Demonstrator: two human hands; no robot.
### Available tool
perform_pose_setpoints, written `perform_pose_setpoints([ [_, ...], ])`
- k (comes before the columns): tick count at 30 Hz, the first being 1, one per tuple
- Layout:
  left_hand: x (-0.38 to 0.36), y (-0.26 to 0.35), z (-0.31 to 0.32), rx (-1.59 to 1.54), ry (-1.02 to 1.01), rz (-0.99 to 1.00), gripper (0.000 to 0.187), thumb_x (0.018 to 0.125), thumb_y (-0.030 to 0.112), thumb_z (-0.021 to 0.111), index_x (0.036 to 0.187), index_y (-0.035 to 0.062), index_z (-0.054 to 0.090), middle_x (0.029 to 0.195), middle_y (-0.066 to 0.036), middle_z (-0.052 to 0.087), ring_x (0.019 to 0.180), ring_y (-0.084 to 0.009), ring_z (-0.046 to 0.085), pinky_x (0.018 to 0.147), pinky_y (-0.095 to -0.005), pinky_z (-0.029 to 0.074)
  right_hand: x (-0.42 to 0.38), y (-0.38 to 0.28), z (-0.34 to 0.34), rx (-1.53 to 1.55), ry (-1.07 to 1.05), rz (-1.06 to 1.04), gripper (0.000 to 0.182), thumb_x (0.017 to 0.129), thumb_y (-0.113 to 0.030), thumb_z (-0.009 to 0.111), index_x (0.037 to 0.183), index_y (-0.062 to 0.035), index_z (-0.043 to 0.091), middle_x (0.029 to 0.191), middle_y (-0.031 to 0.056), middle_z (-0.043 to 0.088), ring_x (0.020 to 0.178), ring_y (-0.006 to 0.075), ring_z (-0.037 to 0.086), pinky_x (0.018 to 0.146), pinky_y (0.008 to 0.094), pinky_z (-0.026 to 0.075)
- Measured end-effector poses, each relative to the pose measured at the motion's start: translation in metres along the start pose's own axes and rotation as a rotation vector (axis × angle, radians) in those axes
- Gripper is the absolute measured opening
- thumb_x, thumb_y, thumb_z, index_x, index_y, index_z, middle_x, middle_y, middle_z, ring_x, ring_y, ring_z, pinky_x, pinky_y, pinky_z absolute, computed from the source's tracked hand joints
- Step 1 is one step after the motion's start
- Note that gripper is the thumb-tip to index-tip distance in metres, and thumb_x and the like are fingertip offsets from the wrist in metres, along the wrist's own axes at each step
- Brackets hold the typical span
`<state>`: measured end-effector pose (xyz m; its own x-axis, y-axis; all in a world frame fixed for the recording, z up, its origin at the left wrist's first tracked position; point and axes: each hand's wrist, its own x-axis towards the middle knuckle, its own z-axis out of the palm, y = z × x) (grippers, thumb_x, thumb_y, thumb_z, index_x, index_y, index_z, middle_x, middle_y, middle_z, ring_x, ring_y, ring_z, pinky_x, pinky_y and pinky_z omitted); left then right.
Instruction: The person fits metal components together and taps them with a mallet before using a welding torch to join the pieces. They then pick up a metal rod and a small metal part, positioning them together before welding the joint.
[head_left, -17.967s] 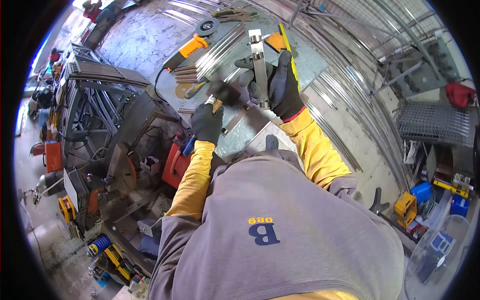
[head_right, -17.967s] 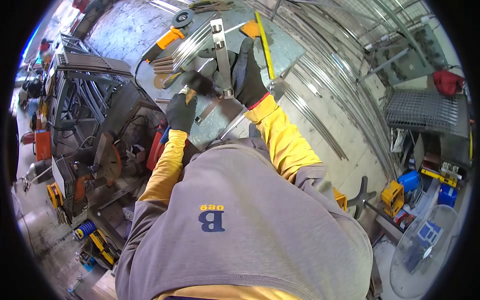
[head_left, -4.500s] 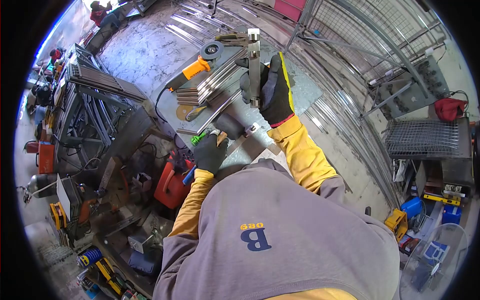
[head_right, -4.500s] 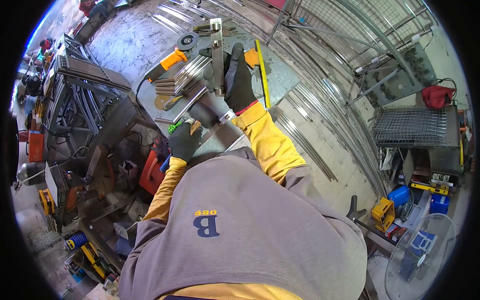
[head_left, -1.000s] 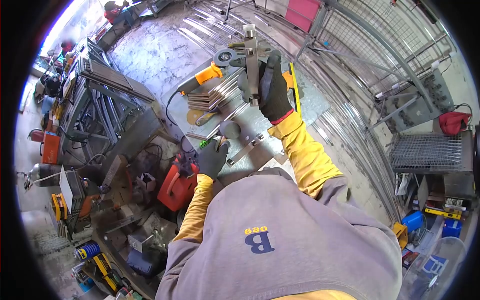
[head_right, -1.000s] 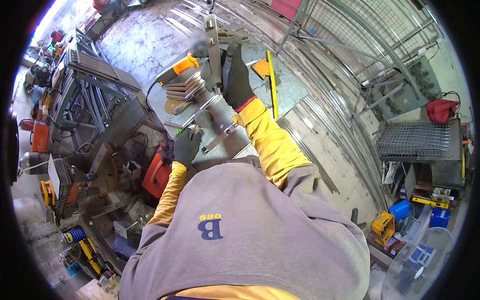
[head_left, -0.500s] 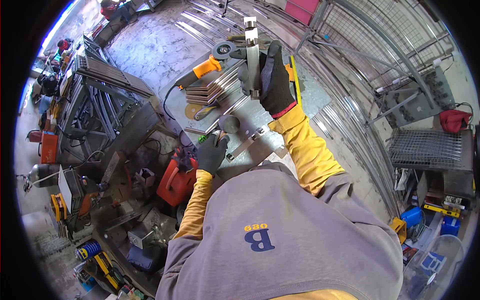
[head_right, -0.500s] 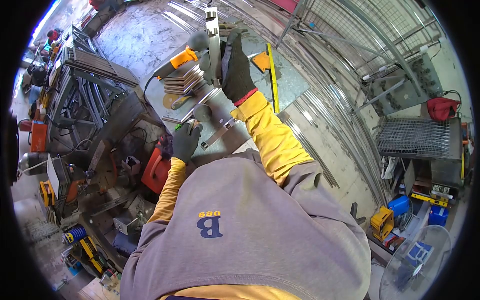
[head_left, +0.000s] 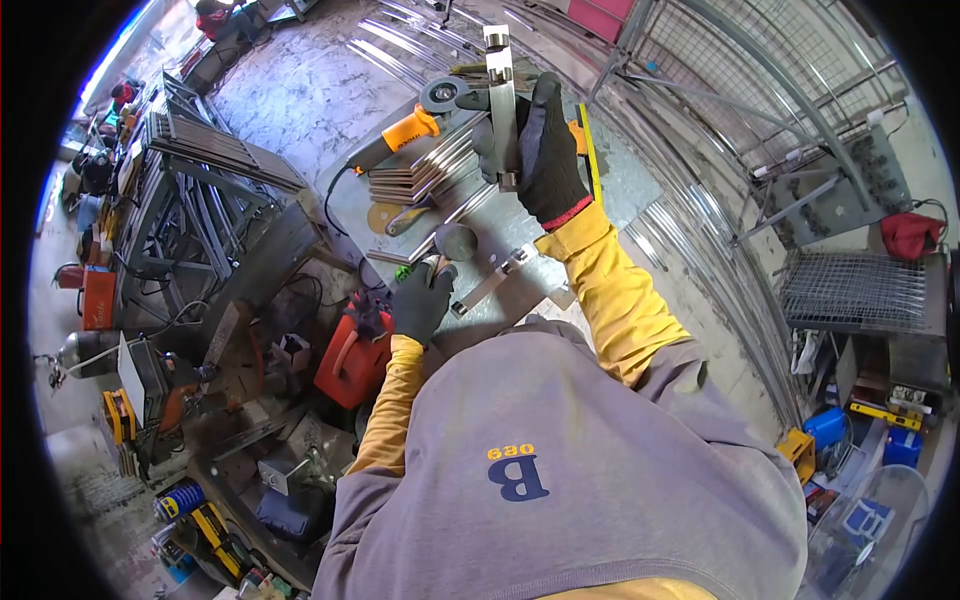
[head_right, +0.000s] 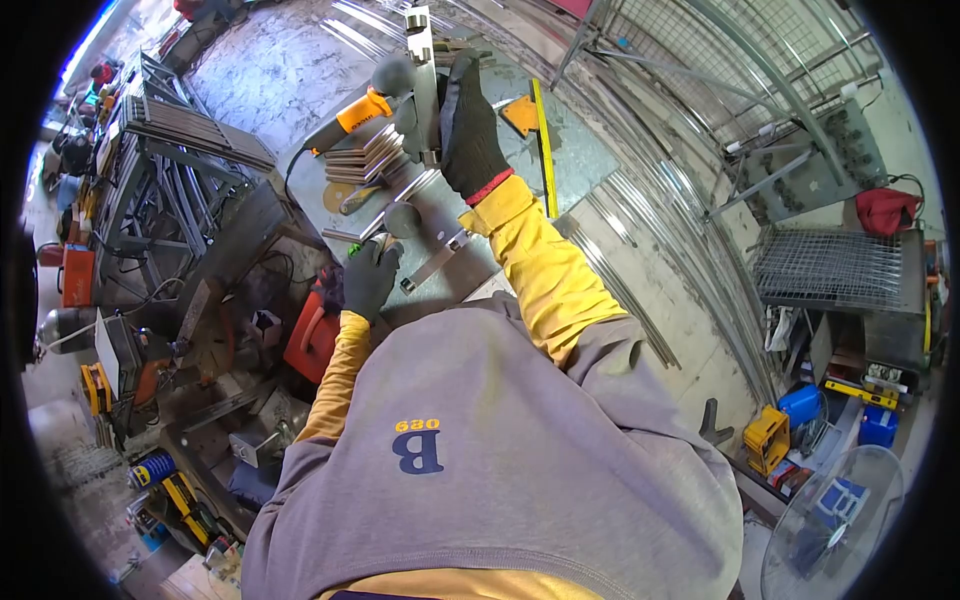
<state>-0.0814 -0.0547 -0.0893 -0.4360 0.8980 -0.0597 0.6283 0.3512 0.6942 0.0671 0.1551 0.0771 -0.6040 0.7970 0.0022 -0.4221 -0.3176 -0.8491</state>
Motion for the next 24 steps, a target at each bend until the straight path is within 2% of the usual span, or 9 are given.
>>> perform_pose_setpoints([
  [8, -0.001, 0.006, -0.005, 0.012, -0.005, 0.001, 0.042, 0.097, 0.045, 0.062, 0.108, 0.0054, 0.072, 0.087, -0.018, 0.072, 0.084, -0.0403, 0.07, 0.075, -0.0487, 0.052, -0.011, -0.009, 0.011, -0.144, 0.118, -0.052, 0.093, 0.097, -0.083, 0.026, 0.116, -0.0035, 0.07, 0.075, 0.0064, 0.068, 0.058, 0.0148, 0.062, 0.052, 0.0277, 0.052],
  [10, -0.001, 0.006, -0.004, 0.024, -0.003, 0.005, 0.042, 0.097, 0.044, 0.062, 0.109, 0.0054, 0.072, 0.087, -0.018, 0.072, 0.084, -0.0402, 0.07, 0.075, -0.0486, 0.052, -0.011, -0.008, 0.013, -0.093, 0.115, -0.032, 0.092, 0.102, -0.078, 0.02, 0.121, -0.0033, 0.071, 0.07, 0.0031, 0.063, 0.052, 0.0133, 0.054, 0.048, 0.0272, 0.044],
  [13, -0.001, 0.007, -0.004, 0.011, -0.008, -0.012, 0.042, 0.097, 0.044, 0.062, 0.109, 0.0057, 0.072, 0.088, -0.019, 0.073, 0.085, -0.0403, 0.07, 0.075, -0.0487, 0.052, -0.01, -0.008, 0.007, -0.068, 0.014, -0.057, 0.093, 0.098, -0.082, 0.025, 0.118, -0.0034, 0.07, 0.075, 0.0059, 0.068, 0.057, 0.0143, 0.061, 0.051, 0.027, 0.05],
  [17, -0.001, 0.006, -0.003, -0.007, 0.014, 0.001, 0.041, 0.097, 0.044, 0.063, 0.11, 0.0058, 0.072, 0.088, -0.019, 0.072, 0.085, -0.0405, 0.07, 0.075, -0.0488, 0.052, -0.016, -0.012, 0.013, -0.105, 0.044, -0.08, 0.093, 0.098, -0.083, 0.026, 0.119, -0.0034, 0.07, 0.075, 0.0057, 0.067, 0.056, 0.014, 0.06, 0.051, 0.0269, 0.049],
  [19, -0.001, 0.005, -0.003, 0.001, 0.003, 0.002, 0.041, 0.096, 0.044, 0.063, 0.11, 0.0058, 0.072, 0.088, -0.019, 0.072, 0.085, -0.0405, 0.07, 0.075, -0.0488, 0.052, -0.024, -0.018, 0.021, -0.29, 0.118, -0.17, 0.091, 0.103, -0.076, 0.017, 0.123, -0.0058, 0.071, 0.075, 0.0012, 0.064, 0.058, 0.0102, 0.055, 0.054, 0.0249, 0.045],
  [20, -0.001, 0.004, -0.004, 0.017, -0.008, -0.002, 0.041, 0.096, 0.044, 0.064, 0.11, 0.0057, 0.072, 0.088, -0.019, 0.072, 0.085, -0.0405, 0.07, 0.075, -0.0486, 0.052, -0.023, -0.017, 0.019, -0.29, 0.119, -0.169, 0.091, 0.103, -0.076, 0.017, 0.123, -0.0058, 0.071, 0.075, 0.0012, 0.064, 0.058, 0.0102, 0.055, 0.054, 0.0249, 0.045],
  [22, 0.0, 0.005, -0.004, 0.033, -0.019, -0.005, 0.041, 0.096, 0.043, 0.064, 0.11, 0.0057, 0.072, 0.087, -0.019, 0.072, 0.085, -0.0404, 0.07, 0.075, -0.0483, 0.052, -0.018, -0.016, 0.015, -0.118, 0.052, -0.031, 0.089, 0.104, -0.075, 0.016, 0.125, -0.007, 0.071, 0.077, 0.0, 0.065, 0.06, 0.0095, 0.055, 0.056, 0.0244, 0.045],
  [24, -0.001, 0.005, -0.004, -0.001, -0.018, -0.006, 0.04, 0.096, 0.043, 0.065, 0.109, 0.0055, 0.072, 0.087, -0.019, 0.072, 0.084, -0.0404, 0.07, 0.074, -0.0481, 0.052, -0.018, -0.015, 0.015, -0.136, 0.066, -0.048, 0.091, 0.103, -0.077, 0.017, 0.127, -0.0063, 0.07, 0.077, 0.0003, 0.065, 0.06, 0.01, 0.055, 0.056, 0.0248, 0.046],
])
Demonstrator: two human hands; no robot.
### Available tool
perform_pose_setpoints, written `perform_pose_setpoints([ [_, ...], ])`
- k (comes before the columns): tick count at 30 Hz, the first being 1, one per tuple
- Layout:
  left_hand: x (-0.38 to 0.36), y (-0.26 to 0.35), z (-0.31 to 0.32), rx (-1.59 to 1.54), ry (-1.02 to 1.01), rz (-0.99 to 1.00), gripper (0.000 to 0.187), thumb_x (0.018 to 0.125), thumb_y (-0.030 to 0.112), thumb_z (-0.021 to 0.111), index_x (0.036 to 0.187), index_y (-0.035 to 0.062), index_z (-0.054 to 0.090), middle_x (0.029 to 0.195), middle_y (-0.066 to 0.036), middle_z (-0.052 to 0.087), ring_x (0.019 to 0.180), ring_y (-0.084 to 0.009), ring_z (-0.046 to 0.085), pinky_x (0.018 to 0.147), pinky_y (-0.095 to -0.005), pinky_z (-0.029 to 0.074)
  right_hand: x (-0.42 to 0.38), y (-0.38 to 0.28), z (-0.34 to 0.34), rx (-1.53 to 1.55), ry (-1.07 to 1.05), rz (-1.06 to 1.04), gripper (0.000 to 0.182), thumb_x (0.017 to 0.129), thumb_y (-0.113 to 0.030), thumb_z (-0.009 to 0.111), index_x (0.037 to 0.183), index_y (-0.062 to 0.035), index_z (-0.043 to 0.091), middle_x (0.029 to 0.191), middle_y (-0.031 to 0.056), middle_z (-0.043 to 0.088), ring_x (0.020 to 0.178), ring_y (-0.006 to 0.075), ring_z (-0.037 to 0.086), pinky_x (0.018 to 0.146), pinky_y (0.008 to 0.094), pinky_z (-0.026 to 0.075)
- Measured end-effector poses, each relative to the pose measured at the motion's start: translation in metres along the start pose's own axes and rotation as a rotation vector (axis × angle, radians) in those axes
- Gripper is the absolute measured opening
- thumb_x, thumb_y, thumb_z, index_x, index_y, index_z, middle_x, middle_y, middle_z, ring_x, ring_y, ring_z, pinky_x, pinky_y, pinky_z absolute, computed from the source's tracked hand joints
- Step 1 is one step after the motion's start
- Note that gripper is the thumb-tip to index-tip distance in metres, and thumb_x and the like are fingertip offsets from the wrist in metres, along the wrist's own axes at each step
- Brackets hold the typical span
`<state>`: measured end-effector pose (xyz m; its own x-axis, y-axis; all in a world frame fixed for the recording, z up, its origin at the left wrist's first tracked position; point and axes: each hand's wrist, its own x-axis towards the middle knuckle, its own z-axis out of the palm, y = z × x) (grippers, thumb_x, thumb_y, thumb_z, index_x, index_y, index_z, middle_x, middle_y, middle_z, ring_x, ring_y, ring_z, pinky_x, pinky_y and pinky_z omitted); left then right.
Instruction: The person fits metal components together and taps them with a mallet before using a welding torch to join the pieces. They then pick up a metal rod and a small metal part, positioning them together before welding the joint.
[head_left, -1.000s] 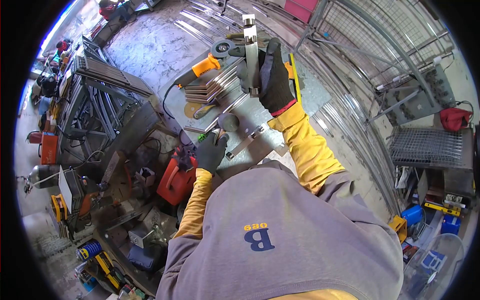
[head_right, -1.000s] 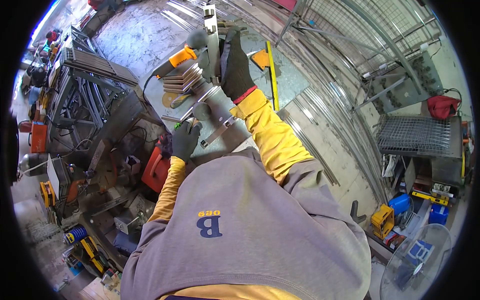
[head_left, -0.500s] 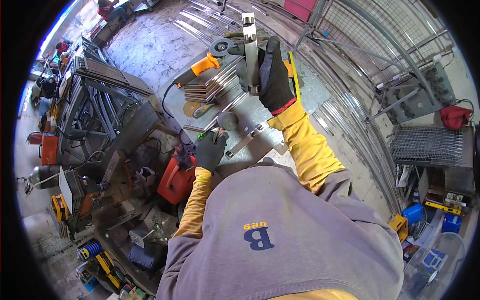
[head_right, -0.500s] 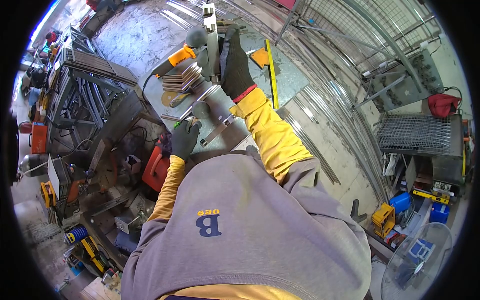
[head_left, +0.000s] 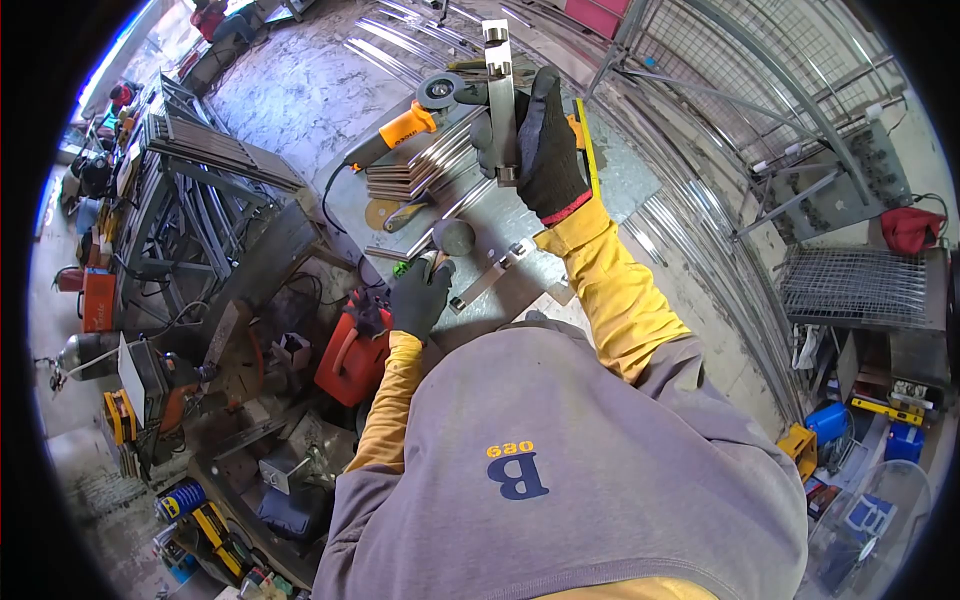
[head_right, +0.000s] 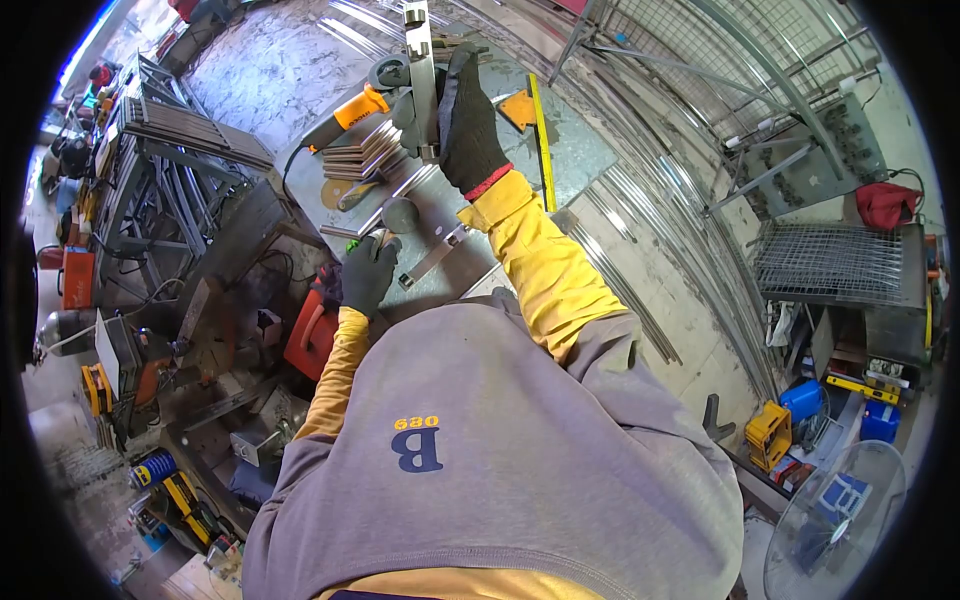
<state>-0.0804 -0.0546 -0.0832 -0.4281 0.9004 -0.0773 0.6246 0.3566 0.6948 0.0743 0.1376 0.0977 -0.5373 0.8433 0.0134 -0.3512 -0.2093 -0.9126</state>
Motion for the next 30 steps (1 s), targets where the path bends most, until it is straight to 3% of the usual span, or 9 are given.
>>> perform_pose_setpoints([
  [2, 0.0, 0.0, 0.001, 0.001, 0.008, 0.002, 0.04, 0.096, 0.043, 0.065, 0.109, 0.0053, 0.072, 0.087, -0.019, 0.072, 0.083, -0.0404, 0.069, 0.074, -0.0479, 0.052, 0.002, 0.003, -0.002, -0.018, 0.015, -0.016, 0.093, 0.102, -0.079, 0.018, 0.128, -0.0057, 0.069, 0.078, 0.0005, 0.065, 0.059, 0.0105, 0.055, 0.056, 0.0252, 0.046],
  [4, 0.0, 0.003, -0.001, 0.001, 0.016, 0.003, 0.04, 0.096, 0.043, 0.064, 0.108, 0.0052, 0.072, 0.086, -0.019, 0.072, 0.083, -0.0404, 0.069, 0.074, -0.0478, 0.052, 0.01, 0.01, -0.007, 0.12, -0.036, 0.011, 0.093, 0.095, -0.086, 0.03, 0.114, -0.0043, 0.069, 0.075, 0.0064, 0.067, 0.058, 0.0156, 0.062, 0.051, 0.0283, 0.051],
  [5, -0.001, 0.004, -0.002, -0.003, 0.008, 0.002, 0.041, 0.096, 0.043, 0.064, 0.109, 0.005, 0.072, 0.086, -0.019, 0.072, 0.083, -0.0404, 0.07, 0.074, -0.0478, 0.052, 0.012, 0.013, -0.01, 0.12, -0.035, 0.012, 0.093, 0.095, -0.086, 0.03, 0.114, -0.0043, 0.069, 0.075, 0.0064, 0.067, 0.058, 0.0156, 0.062, 0.051, 0.0283, 0.051],
  [8, 0.0, 0.0, -0.001, 0.021, 0.005, 0.014, 0.042, 0.096, 0.044, 0.063, 0.109, 0.0047, 0.072, 0.087, -0.019, 0.072, 0.084, -0.0404, 0.07, 0.075, -0.0479, 0.052, 0.015, 0.016, -0.014, 0.158, -0.083, -0.002, 0.099, 0.093, -0.089, 0.026, 0.119, -0.0028, 0.069, 0.075, 0.0056, 0.068, 0.058, 0.0158, 0.062, 0.052, 0.0281, 0.051],
  [11, 0.001, -0.003, 0.002, 0.027, 0.023, 0.029, 0.042, 0.097, 0.044, 0.063, 0.109, 0.0047, 0.071, 0.087, -0.019, 0.072, 0.085, -0.0406, 0.07, 0.075, -0.0483, 0.052, 0.012, 0.01, -0.013, 0.171, -0.166, -0.035, 0.112, 0.091, -0.091, 0.021, 0.138, 0.0027, 0.061, 0.083, 0.0057, 0.068, 0.067, 0.016, 0.061, 0.063, 0.0299, 0.05],
  [18, 0.0, -0.003, 0.002, -0.009, 0.033, 0.036, 0.043, 0.097, 0.046, 0.062, 0.105, 0.0055, 0.071, 0.087, -0.018, 0.072, 0.086, -0.0402, 0.07, 0.075, -0.0487, 0.052, 0.008, 0.009, -0.016, 0.18, -0.291, -0.098, 0.111, 0.094, -0.088, 0.014, 0.144, 0.0016, 0.057, 0.092, 0.0056, 0.071, 0.073, 0.0139, 0.064, 0.069, 0.0252, 0.053],
  [24, 0.0, 0.0, 0.001, 0.006, 0.028, 0.028, 0.041, 0.097, 0.045, 0.063, 0.106, 0.005, 0.071, 0.086, -0.018, 0.072, 0.084, -0.0393, 0.07, 0.074, -0.048, 0.052, 0.005, 0.009, -0.017, 0.1, -0.25, -0.162, 0.104, 0.099, -0.082, 0.011, 0.144, 0.0003, 0.058, 0.095, 0.0047, 0.072, 0.078, 0.0124, 0.066, 0.071, 0.0245, 0.053],
  [30, -0.001, 0.004, 0.0, 0.017, 0.01, 0.003, 0.041, 0.097, 0.043, 0.064, 0.107, 0.0046, 0.072, 0.083, -0.017, 0.073, 0.081, -0.0372, 0.071, 0.073, -0.0464, 0.053, 0.004, 0.012, -0.02, 0.108, -0.224, -0.11, 0.106, 0.097, -0.085, 0.017, 0.145, 0.0015, 0.055, 0.098, 0.0093, 0.073, 0.079, 0.017, 0.067, 0.072, 0.0277, 0.054],
])
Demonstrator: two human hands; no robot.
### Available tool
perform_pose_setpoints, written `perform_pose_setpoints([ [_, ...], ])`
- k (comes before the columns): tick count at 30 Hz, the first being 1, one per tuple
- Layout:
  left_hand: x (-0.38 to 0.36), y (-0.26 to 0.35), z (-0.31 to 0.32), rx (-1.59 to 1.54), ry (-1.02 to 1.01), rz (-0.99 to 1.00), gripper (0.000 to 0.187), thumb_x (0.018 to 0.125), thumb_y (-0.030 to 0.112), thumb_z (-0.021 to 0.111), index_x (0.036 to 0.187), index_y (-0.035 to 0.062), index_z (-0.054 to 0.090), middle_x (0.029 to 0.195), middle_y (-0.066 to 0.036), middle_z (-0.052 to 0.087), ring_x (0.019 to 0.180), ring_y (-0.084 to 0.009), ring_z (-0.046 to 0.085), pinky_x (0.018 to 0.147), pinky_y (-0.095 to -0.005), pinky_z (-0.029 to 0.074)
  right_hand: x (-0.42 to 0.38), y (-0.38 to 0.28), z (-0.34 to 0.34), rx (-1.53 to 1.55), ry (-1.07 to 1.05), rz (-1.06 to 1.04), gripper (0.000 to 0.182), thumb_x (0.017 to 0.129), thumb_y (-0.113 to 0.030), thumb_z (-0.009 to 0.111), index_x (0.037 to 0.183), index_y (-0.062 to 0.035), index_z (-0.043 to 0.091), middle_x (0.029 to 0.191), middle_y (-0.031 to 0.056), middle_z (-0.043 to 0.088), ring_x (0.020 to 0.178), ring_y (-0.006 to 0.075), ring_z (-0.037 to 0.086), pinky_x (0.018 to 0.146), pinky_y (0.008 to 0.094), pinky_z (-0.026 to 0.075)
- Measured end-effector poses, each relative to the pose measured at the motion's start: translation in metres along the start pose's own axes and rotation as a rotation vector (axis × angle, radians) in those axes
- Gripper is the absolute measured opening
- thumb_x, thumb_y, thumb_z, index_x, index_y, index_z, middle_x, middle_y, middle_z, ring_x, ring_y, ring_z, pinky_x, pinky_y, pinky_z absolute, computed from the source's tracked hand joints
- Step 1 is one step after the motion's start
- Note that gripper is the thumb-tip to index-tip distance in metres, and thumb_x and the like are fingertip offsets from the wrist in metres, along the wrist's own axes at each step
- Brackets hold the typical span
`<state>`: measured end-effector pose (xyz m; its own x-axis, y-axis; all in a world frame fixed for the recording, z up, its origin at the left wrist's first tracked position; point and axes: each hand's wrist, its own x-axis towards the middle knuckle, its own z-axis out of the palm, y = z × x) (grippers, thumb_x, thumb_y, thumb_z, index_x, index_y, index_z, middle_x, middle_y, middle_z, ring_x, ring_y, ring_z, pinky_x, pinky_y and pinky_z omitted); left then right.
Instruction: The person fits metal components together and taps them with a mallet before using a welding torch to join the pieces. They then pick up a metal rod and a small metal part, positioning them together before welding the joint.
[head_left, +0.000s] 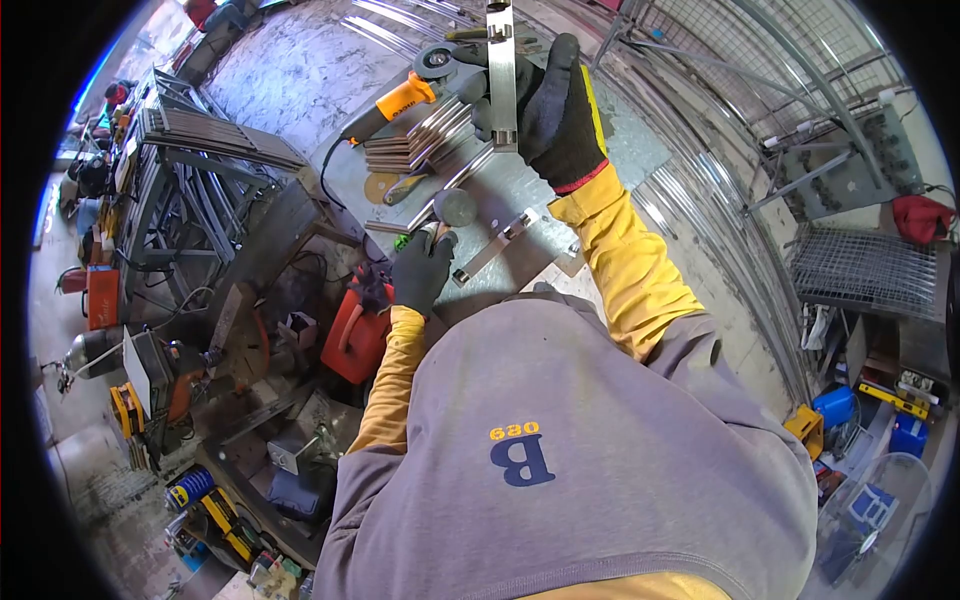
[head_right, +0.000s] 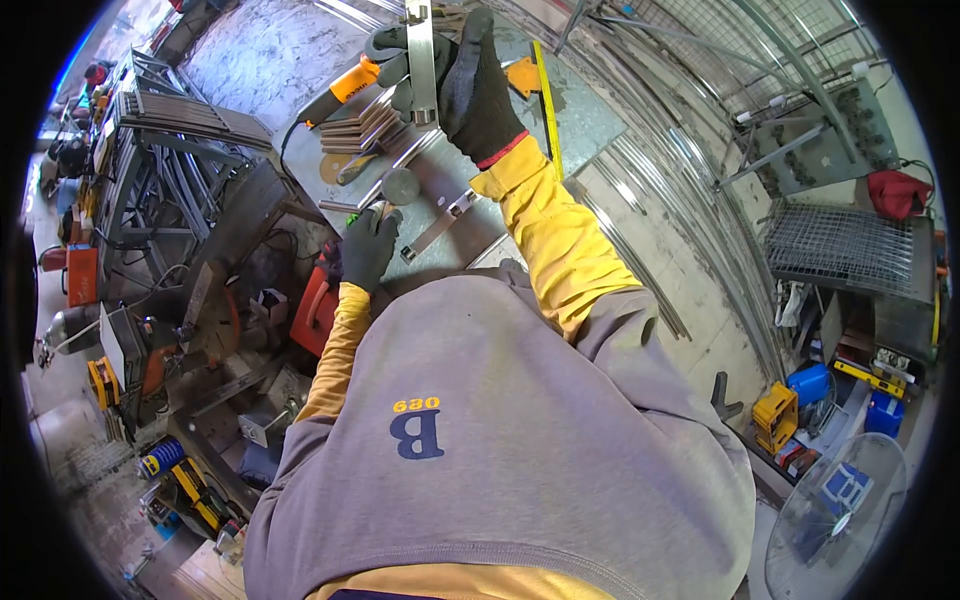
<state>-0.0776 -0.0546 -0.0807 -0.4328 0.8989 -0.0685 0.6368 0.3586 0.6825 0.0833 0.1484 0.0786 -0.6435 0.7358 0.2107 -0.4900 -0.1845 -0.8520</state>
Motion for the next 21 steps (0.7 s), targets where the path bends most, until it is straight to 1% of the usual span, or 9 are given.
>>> perform_pose_setpoints([
  [4, 0.0, -0.004, 0.002, -0.05, 0.014, 0.007, 0.04, 0.097, 0.043, 0.064, 0.104, 0.0042, 0.072, 0.083, -0.016, 0.073, 0.081, -0.0359, 0.071, 0.073, -0.0459, 0.052, -0.001, 0.008, -0.006, 0.103, -0.003, 0.034, 0.109, 0.094, -0.088, 0.02, 0.145, 0.0022, 0.054, 0.098, 0.0115, 0.073, 0.078, 0.0197, 0.067, 0.07, 0.0301, 0.054],
  [7, 0.002, -0.008, 0.006, -0.047, 0.012, 0.009, 0.04, 0.097, 0.043, 0.064, 0.102, 0.0039, 0.071, 0.083, -0.016, 0.073, 0.08, -0.0358, 0.071, 0.073, -0.0458, 0.052, -0.007, 0.009, -0.008, 0.116, 0.084, 0.068, 0.111, 0.092, -0.09, 0.021, 0.144, 0.0026, 0.054, 0.098, 0.0118, 0.073, 0.077, 0.0196, 0.067, 0.069, 0.031, 0.054],
  [9, 0.002, -0.01, 0.007, -0.059, 0.028, 0.017, 0.04, 0.097, 0.043, 0.064, 0.101, 0.0037, 0.071, 0.083, -0.016, 0.073, 0.08, -0.0361, 0.071, 0.073, -0.0459, 0.052, -0.013, 0.01, -0.011, 0.001, 0.097, 0.046, 0.113, 0.091, -0.092, 0.021, 0.142, 0.0027, 0.056, 0.097, 0.0118, 0.073, 0.074, 0.0187, 0.066, 0.067, 0.0302, 0.053],
  [13, 0.003, -0.007, 0.006, -0.051, 0.01, 0.012, 0.04, 0.096, 0.043, 0.065, 0.101, 0.0035, 0.071, 0.084, -0.017, 0.072, 0.08, -0.0368, 0.07, 0.072, -0.0464, 0.052, -0.019, 0.008, -0.01, 0.001, 0.106, 0.006, 0.113, 0.09, -0.092, 0.021, 0.141, 0.0023, 0.057, 0.095, 0.0115, 0.073, 0.07, 0.0175, 0.065, 0.064, 0.0292, 0.052],
  [15, 0.003, -0.009, 0.006, -0.069, 0.013, 0.002, 0.04, 0.096, 0.043, 0.065, 0.1, 0.0034, 0.071, 0.084, -0.017, 0.072, 0.08, -0.037, 0.07, 0.072, -0.0466, 0.051, -0.022, 0.001, -0.009, 0.158, -0.086, -0.079, 0.097, 0.1, -0.081, 0.017, 0.121, -0.0021, 0.07, 0.094, 0.0087, 0.075, 0.072, 0.0135, 0.068, 0.066, 0.0242, 0.055],
  [16, 0.004, -0.011, 0.007, -0.025, 0.017, 0.007, 0.04, 0.096, 0.043, 0.065, 0.101, 0.0033, 0.071, 0.085, -0.017, 0.072, 0.08, -0.0372, 0.07, 0.072, -0.0466, 0.052, -0.024, 0.001, -0.009, 0.158, -0.083, -0.079, 0.097, 0.1, -0.081, 0.017, 0.121, -0.0021, 0.07, 0.094, 0.0087, 0.075, 0.072, 0.0135, 0.068, 0.066, 0.0242, 0.055],
  [18, 0.004, -0.011, 0.007, 0.019, 0.016, 0.014, 0.04, 0.096, 0.042, 0.065, 0.102, 0.0032, 0.071, 0.085, -0.017, 0.072, 0.08, -0.0374, 0.07, 0.073, -0.0467, 0.052, -0.027, 0.002, -0.009, -0.255, 0.151, -0.094, 0.111, 0.091, -0.091, 0.018, 0.136, 0.0004, 0.061, 0.092, 0.009, 0.072, 0.064, 0.0149, 0.062, 0.058, 0.0266, 0.048],
  [19, 0.003, -0.011, 0.007, -0.022, 0.005, 0.004, 0.04, 0.096, 0.042, 0.065, 0.102, 0.0029, 0.071, 0.085, -0.018, 0.072, 0.08, -0.0376, 0.07, 0.072, -0.047, 0.051, -0.03, 0.003, -0.012, -0.254, 0.158, -0.091, 0.111, 0.091, -0.091, 0.018, 0.136, 0.0004, 0.061, 0.092, 0.009, 0.072, 0.064, 0.0149, 0.062, 0.058, 0.0266, 0.048],
  [21, 0.002, -0.01, 0.007, -0.059, -0.015, -0.01, 0.04, 0.096, 0.041, 0.066, 0.101, 0.0026, 0.071, 0.084, -0.018, 0.072, 0.08, -0.0379, 0.069, 0.072, -0.0472, 0.051, -0.039, 0.005, -0.018, -0.27, 0.209, -0.028, 0.096, 0.098, -0.083, 0.027, 0.135, -0.0022, 0.063, 0.091, 0.0075, 0.071, 0.062, 0.012, 0.06, 0.054, 0.0245, 0.044],
])
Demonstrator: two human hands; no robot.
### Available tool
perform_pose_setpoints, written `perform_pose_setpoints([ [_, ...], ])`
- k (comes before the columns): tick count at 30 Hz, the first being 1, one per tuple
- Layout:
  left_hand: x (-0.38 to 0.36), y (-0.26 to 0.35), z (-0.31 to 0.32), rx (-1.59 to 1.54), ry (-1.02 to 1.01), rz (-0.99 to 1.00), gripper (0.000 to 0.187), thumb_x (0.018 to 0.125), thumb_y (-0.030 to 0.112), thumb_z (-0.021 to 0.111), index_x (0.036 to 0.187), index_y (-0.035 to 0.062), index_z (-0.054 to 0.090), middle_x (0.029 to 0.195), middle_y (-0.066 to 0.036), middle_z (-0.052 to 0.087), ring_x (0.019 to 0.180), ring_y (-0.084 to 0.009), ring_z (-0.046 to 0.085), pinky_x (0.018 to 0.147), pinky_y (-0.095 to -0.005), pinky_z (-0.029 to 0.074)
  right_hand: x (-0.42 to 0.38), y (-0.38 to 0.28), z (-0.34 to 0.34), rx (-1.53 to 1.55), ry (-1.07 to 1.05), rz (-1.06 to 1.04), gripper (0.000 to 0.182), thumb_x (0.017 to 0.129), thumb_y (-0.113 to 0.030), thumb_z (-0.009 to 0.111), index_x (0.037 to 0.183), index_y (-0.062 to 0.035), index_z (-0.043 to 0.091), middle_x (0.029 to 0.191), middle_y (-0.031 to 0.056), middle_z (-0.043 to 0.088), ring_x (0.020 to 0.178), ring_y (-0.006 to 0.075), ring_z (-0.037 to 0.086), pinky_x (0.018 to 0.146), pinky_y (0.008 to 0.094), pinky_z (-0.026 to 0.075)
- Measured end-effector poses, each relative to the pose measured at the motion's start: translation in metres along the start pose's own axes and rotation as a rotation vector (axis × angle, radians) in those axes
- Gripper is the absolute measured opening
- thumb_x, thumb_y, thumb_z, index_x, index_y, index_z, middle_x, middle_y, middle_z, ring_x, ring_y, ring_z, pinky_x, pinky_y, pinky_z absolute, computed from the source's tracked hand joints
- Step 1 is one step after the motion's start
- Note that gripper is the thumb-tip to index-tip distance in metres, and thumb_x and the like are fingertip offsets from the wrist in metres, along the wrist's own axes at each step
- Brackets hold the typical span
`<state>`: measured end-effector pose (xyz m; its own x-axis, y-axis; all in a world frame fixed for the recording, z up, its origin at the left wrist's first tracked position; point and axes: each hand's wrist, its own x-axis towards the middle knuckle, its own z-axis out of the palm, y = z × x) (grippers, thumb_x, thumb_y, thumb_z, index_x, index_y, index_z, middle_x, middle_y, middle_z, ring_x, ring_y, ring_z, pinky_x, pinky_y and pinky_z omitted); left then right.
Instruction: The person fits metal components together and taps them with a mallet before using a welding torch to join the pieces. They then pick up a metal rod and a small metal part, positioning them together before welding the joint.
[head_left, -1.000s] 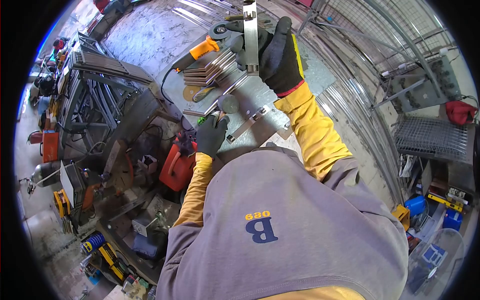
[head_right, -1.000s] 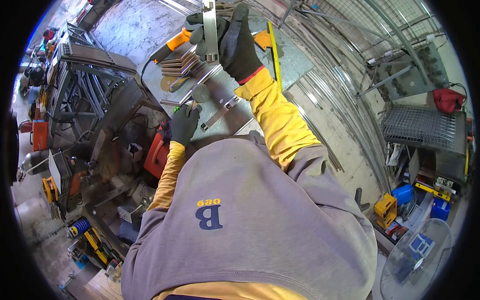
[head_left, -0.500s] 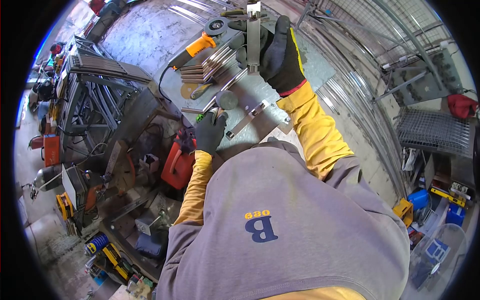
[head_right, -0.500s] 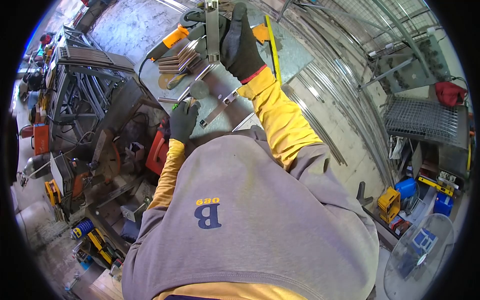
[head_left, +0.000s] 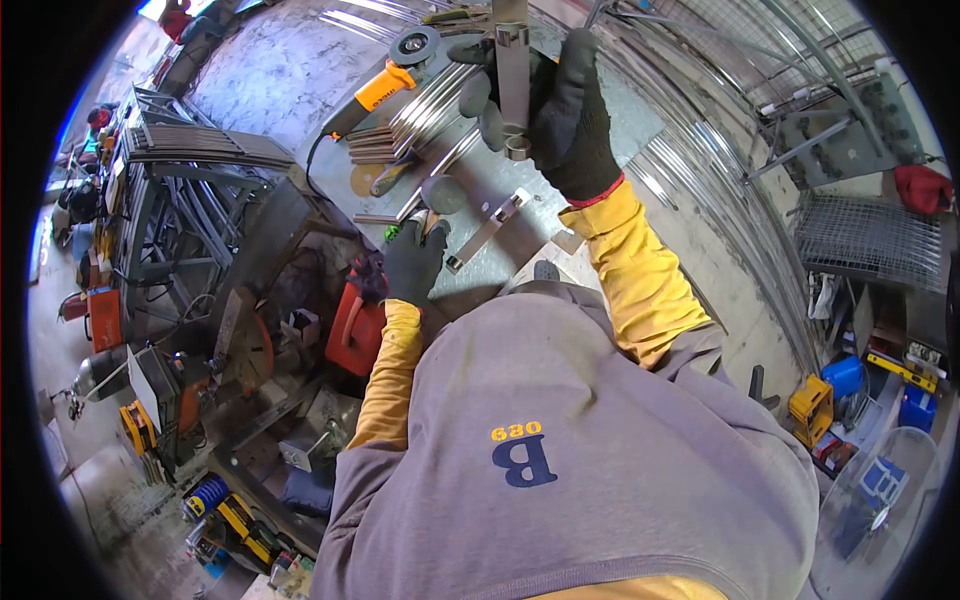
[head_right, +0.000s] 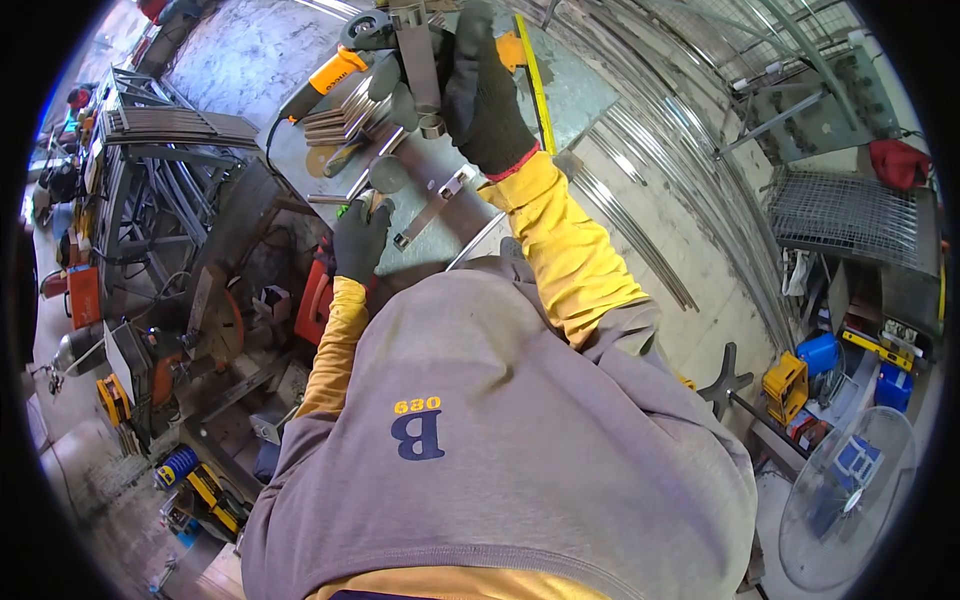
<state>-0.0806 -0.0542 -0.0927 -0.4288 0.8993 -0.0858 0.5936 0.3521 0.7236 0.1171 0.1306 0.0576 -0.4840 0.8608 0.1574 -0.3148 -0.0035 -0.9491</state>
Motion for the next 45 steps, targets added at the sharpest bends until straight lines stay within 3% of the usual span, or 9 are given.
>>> perform_pose_setpoints([
  [3, -0.004, -0.006, 0.0, 0.097, -0.017, 0.035, 0.039, 0.095, 0.031, 0.068, 0.12, 0.0011, 0.07, 0.087, -0.016, 0.073, 0.075, -0.0291, 0.069, 0.072, -0.0419, 0.052, -0.022, -0.005, -0.014, -0.211, 0.018, 0.017, 0.073, 0.104, -0.068, 0.039, 0.132, -0.0046, 0.064, 0.089, 0.0063, 0.07, 0.061, 0.0094, 0.059, 0.051, 0.0231, 0.04],
  [4, -0.005, -0.01, 0.004, 0.081, 0.028, 0.073, 0.04, 0.093, 0.033, 0.069, 0.118, 0.0024, 0.071, 0.094, -0.018, 0.074, 0.084, -0.0331, 0.071, 0.077, -0.0436, 0.054, -0.044, -0.032, -0.007, -0.107, 0.079, 0.177, 0.037, 0.106, -0.034, 0.051, 0.115, -0.0023, 0.068, 0.087, 0.0049, 0.069, 0.06, 0.0109, 0.058, 0.058, 0.0274, 0.047],
  [6, -0.009, -0.008, 0.006, 0.041, 0.109, 0.227, 0.042, 0.091, 0.03, 0.071, 0.124, 0.0051, 0.069, 0.108, -0.02, 0.074, 0.1, -0.0374, 0.072, 0.088, -0.0444, 0.056, -0.075, -0.004, -0.027, -0.153, 0.222, 0.292, 0.034, 0.103, -0.032, 0.058, 0.113, -0.0019, 0.068, 0.085, 0.0045, 0.068, 0.061, 0.0102, 0.058, 0.057, 0.0267, 0.047],
  [15, 0.052, 0.045, 0.039, 0.22, 0.045, 0.454, 0.039, 0.087, 0.03, 0.073, 0.12, 0.0115, 0.071, 0.103, -0.016, 0.073, 0.094, -0.0369, 0.071, 0.082, -0.0459, 0.056, -0.215, 0.069, -0.105, -0.349, 0.174, 0.747, 0.036, 0.096, -0.019, 0.065, 0.128, -0.0011, 0.068, 0.082, 0.0012, 0.064, 0.071, 0.0097, 0.059, 0.067, 0.0283, 0.051],
  [21, 0.078, 0.094, 0.029, 0.435, 0.199, 0.595, 0.04, 0.086, 0.031, 0.074, 0.12, 0.0118, 0.07, 0.105, -0.013, 0.071, 0.095, -0.0372, 0.066, 0.084, -0.0472, 0.052, -0.194, 0.071, -0.098, -0.948, 0.001, 0.472, 0.054, 0.083, -0.029, 0.082, 0.134, -0.0145, 0.068, 0.085, 0.0088, 0.073, 0.077, 0.0232, 0.071, 0.073, 0.0365, 0.055],
  [29, -0.044, 0.05, 0.009, 0.322, 0.298, 0.586, 0.042, 0.08, 0.02, 0.078, 0.119, 0.0067, 0.068, 0.104, -0.015, 0.067, 0.097, -0.0376, 0.063, 0.087, -0.0495, 0.049, -0.149, 0.07, -0.091, -1.284, -0.37, 0.099, 0.042, 0.086, -0.021, 0.073, 0.128, -0.022, 0.071, 0.101, 0.0079, 0.073, 0.088, 0.0286, 0.071, 0.074, 0.042, 0.055],
  [33, -0.072, 0.008, 0.011, 0.337, 0.292, 0.467, 0.028, 0.081, 0.022, 0.077, 0.103, 0.0065, 0.071, 0.105, -0.012, 0.066, 0.101, -0.0337, 0.062, 0.088, -0.0469, 0.048, -0.123, 0.085, -0.09, -1.488, -0.601, -0.282, 0.038, 0.087, -0.017, 0.067, 0.124, -0.0256, 0.072, 0.105, 0.0052, 0.07, 0.087, 0.0276, 0.069, 0.071, 0.0433, 0.053],
  [39, -0.081, 0.011, -0.002, 0.436, 0.416, 0.249, 0.023, 0.087, 0.019, 0.075, 0.106, 0.0068, 0.073, 0.1, -0.014, 0.069, 0.098, -0.0375, 0.065, 0.086, -0.046, 0.051, -0.094, 0.092, -0.071, -1.449, -0.791, -0.452, 0.043, 0.087, -0.017, 0.067, 0.13, -0.0228, 0.068, 0.114, 0.0089, 0.067, 0.109, 0.0296, 0.062, 0.099, 0.0481, 0.045],
  [45, -0.219, -0.02, -0.008, 0.091, 0.553, -0.313, 0.026, 0.095, 0.018, 0.071, 0.116, 0.0041, 0.073, 0.123, -0.018, 0.071, 0.103, -0.0324, 0.072, 0.087, -0.0402, 0.056, -0.096, 0.063, -0.083, -1.207, -0.495, -0.506, 0.054, 0.08, -0.015, 0.074, 0.133, -0.0168, 0.064, 0.127, 0.0114, 0.064, 0.117, 0.0315, 0.06, 0.102, 0.0478, 0.044],
])
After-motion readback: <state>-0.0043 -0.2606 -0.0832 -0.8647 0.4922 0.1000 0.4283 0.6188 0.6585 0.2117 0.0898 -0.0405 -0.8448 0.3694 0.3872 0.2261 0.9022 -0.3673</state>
